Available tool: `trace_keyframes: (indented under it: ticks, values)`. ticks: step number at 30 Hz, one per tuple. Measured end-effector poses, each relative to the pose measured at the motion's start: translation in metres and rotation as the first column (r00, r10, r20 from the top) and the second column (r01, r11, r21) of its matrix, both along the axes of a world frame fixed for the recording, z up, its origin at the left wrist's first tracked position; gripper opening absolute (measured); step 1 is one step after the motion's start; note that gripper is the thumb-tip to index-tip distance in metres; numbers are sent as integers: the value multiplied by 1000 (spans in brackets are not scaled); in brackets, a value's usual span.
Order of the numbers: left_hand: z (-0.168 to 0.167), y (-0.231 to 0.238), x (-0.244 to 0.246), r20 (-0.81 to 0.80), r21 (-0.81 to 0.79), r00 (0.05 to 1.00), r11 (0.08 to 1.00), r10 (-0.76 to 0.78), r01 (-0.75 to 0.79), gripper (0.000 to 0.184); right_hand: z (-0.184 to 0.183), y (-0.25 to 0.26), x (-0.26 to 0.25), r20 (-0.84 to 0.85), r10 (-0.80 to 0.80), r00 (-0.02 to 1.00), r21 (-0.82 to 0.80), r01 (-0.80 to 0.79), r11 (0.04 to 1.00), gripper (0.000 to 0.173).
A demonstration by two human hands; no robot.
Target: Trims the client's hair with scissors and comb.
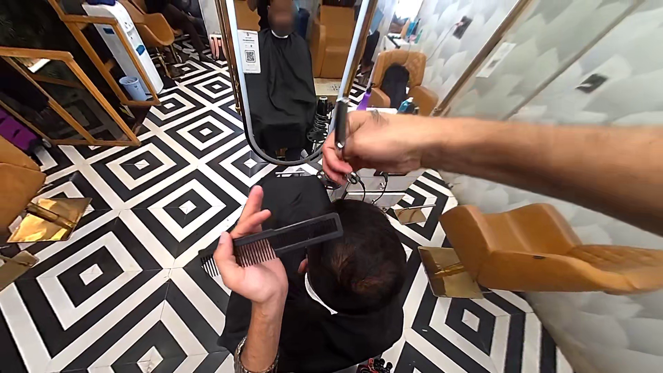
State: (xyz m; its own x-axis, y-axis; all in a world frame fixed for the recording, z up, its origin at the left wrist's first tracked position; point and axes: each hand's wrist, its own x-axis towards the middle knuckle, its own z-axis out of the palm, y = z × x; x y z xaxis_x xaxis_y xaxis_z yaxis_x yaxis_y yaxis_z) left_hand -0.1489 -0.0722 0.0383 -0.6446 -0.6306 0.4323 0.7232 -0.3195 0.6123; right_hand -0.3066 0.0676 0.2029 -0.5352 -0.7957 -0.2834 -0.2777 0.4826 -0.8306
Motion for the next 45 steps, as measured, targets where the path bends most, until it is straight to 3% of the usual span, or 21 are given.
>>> trace_keyframes:
  ticks: [5,8,11,12,14,15,17,19,21,23,27,32,35,39,41,43,45]
  values:
    - [2,-13,3,57,61,997,996,59,-62,74,-5,-1,16,311,-48,949,51,33,998,30]
    - [-6,-17,7,93,142,993,986,78,-91,71,-11,9,6,435,59,899,-50,-42,998,73]
    - [-10,-18,9,113,183,990,978,80,-100,72,-12,12,0,423,21,906,-122,34,992,76]
    - [-10,-17,9,118,182,990,978,78,-99,72,-12,9,2,393,-16,920,-125,70,990,72]
    - [-6,-12,8,113,177,992,981,64,-83,73,-14,1,11,157,-21,987,-87,35,996,62]
    - [-3,-8,7,107,166,993,984,53,-70,74,-14,-2,19,-16,47,999,-38,-48,998,59]
    - [1,0,5,94,167,995,985,26,-42,75,-13,-10,35,-252,304,919,131,-279,951,45]
    - [5,6,5,86,188,996,982,6,-22,74,-21,-17,45,-255,453,854,201,-411,889,34]
    - [8,9,5,79,215,997,976,3,-20,73,-27,-19,46,-183,485,855,193,-452,871,35]
    - [7,9,7,82,224,997,974,8,-26,73,-25,-18,41,-197,485,852,175,-456,872,36]
    - [2,4,12,81,210,997,977,18,-34,75,-5,-12,23,-396,471,788,73,-484,872,25]
    - [2,7,11,56,210,998,978,-22,10,75,26,-4,7,-438,389,810,15,-426,905,34]
    - [8,16,7,55,176,997,984,-47,36,77,25,0,17,-426,459,780,107,-460,881,32]
    - [12,28,2,24,66,996,994,-83,81,78,18,1,39,-246,602,760,361,-504,785,23]
    - [13,31,1,20,-17,998,998,-68,68,73,15,1,37,-200,619,759,394,-516,761,15]
    - [10,32,1,19,-49,999,998,-29,30,60,14,3,29,-285,582,761,385,-465,797,12]
    - [0,31,2,80,9,997,1000,-5,5,51,13,4,16,-499,530,685,377,-379,845,15]
